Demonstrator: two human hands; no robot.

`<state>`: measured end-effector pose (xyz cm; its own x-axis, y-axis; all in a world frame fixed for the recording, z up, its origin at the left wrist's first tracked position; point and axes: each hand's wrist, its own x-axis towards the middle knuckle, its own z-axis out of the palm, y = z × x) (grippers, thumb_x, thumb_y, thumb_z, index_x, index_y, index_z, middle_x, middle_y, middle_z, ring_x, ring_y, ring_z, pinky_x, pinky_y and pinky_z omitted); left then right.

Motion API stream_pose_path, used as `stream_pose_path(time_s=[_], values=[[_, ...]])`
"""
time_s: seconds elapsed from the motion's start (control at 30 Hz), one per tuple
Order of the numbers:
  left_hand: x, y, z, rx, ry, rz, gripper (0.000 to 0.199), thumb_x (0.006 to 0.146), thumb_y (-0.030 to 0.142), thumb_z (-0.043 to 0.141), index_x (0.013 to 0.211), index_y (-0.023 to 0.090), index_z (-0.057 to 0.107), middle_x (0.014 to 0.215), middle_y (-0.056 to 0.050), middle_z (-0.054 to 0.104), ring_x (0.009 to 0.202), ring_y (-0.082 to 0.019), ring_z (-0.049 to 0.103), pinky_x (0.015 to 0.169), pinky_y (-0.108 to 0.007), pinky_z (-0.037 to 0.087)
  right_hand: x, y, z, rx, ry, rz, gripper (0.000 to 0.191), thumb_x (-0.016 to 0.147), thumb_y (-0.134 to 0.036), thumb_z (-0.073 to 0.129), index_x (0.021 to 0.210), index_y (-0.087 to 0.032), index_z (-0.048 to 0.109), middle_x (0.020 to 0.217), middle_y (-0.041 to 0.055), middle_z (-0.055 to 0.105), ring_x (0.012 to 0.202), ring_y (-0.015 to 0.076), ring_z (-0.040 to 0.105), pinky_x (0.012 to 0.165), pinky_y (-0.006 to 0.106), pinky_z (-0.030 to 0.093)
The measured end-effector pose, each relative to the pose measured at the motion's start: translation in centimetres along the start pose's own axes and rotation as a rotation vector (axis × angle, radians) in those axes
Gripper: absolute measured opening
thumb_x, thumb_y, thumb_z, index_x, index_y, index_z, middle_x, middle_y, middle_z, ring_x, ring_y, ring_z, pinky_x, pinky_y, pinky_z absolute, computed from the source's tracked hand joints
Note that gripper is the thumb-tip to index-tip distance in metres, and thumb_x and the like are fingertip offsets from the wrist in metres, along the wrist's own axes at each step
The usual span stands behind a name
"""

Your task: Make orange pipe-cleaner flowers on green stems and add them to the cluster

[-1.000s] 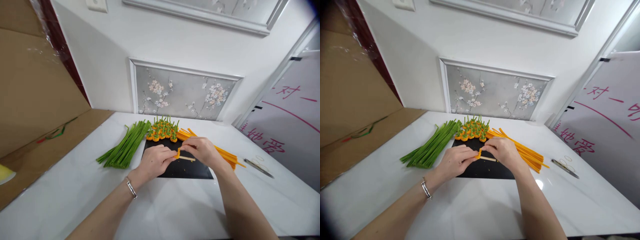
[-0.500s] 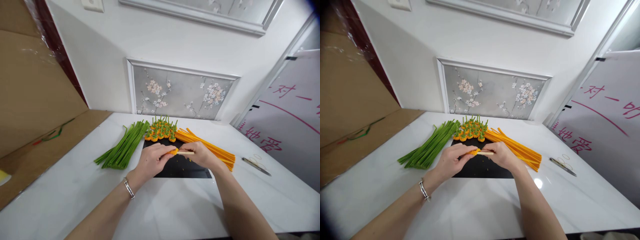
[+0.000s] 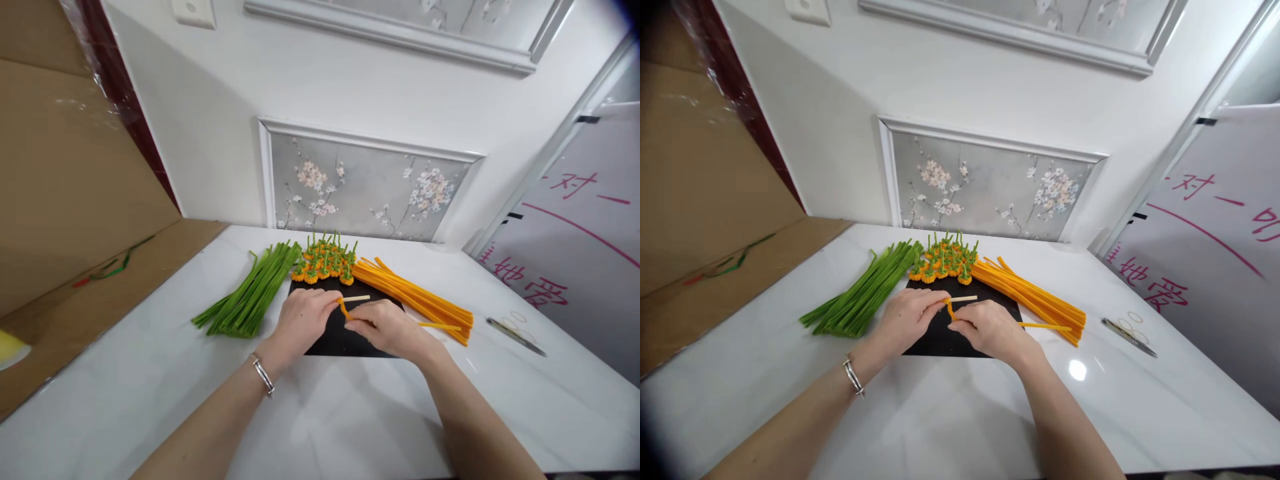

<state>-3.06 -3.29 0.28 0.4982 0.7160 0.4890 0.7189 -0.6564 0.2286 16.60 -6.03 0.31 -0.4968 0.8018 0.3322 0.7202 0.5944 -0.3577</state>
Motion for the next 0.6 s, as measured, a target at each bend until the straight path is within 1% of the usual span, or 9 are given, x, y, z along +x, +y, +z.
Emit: stream_pose_path(time_s=[0.13, 0.23, 0.33, 0.4, 0.5, 0.6], values=[[-0.18, -0.02, 0.33, 0.046, -0.067, -0.004, 0.021, 0.094, 0.014, 0.045, 0.103, 0.020, 0.063, 0.092, -0.002, 0.070, 0.082, -0.019, 0.065, 0.067, -0.029, 0.045, -0.22, -0.19, 0.04, -0.074, 0.006, -0.005, 0.030, 0.091, -0.024, 0.054, 0.062, -0.020, 0.052, 0.057, -0.0022, 0.052, 0.055, 0.0123, 0.046, 0.055, 0.025, 0.031], [-0.15, -0.08, 0.38, 0.047, -0.066, 0.045, 0.022, 0.093, 0.011, 0.044, 0.104, 0.019, 0.061, 0.093, -0.003, 0.069, 0.084, -0.019, 0.065, 0.070, -0.029, 0.046, -0.34, -0.43, -0.25, -0.108, 0.044, -0.008, 0.026, 0.093, -0.024, 0.050, 0.069, -0.020, 0.059, 0.063, -0.0001, 0.059, 0.060, 0.0139, 0.053, 0.057, 0.025, 0.035], [-0.02, -0.16, 0.33, 0.072, -0.029, 0.120, 0.025, 0.092, 0.009, 0.044, 0.106, 0.018, 0.062, 0.093, -0.005, 0.070, 0.085, -0.020, 0.065, 0.074, -0.030, 0.048, -0.32, -0.48, -0.62, -0.112, 0.135, -0.020, 0.023, 0.096, -0.026, 0.047, 0.085, -0.020, 0.067, 0.075, 0.0031, 0.065, 0.067, 0.0149, 0.060, 0.063, 0.025, 0.041], [0.02, -0.22, 0.40, 0.075, -0.002, 0.165, 0.024, 0.092, 0.009, 0.046, 0.108, 0.017, 0.062, 0.091, -0.006, 0.071, 0.083, -0.020, 0.065, 0.074, -0.032, 0.049, -0.23, -0.30, -0.78, -0.115, 0.212, -0.027, 0.024, 0.096, -0.028, 0.048, 0.091, -0.021, 0.069, 0.080, 0.0039, 0.066, 0.071, 0.0152, 0.062, 0.067, 0.025, 0.044], [-0.04, -0.29, 0.68, 0.020, 0.053, 0.210, 0.023, 0.089, 0.018, 0.056, 0.112, 0.015, 0.062, 0.095, -0.007, 0.072, 0.085, -0.022, 0.065, 0.077, -0.035, 0.051, -0.05, 0.13, -0.83, -0.098, 0.294, -0.031, 0.022, 0.095, -0.030, 0.050, 0.092, -0.022, 0.070, 0.085, 0.0037, 0.067, 0.075, 0.0153, 0.063, 0.070, 0.025, 0.047], [-0.11, -0.33, 0.89, -0.039, 0.106, 0.218, 0.026, 0.085, 0.026, 0.065, 0.109, 0.016, 0.063, 0.098, -0.007, 0.072, 0.088, -0.022, 0.065, 0.079, -0.036, 0.052, 0.12, 0.33, -0.83, -0.045, 0.310, -0.040, 0.020, 0.095, -0.029, 0.051, 0.092, -0.023, 0.070, 0.087, 0.0033, 0.068, 0.077, 0.0153, 0.064, 0.072, 0.026, 0.048]])
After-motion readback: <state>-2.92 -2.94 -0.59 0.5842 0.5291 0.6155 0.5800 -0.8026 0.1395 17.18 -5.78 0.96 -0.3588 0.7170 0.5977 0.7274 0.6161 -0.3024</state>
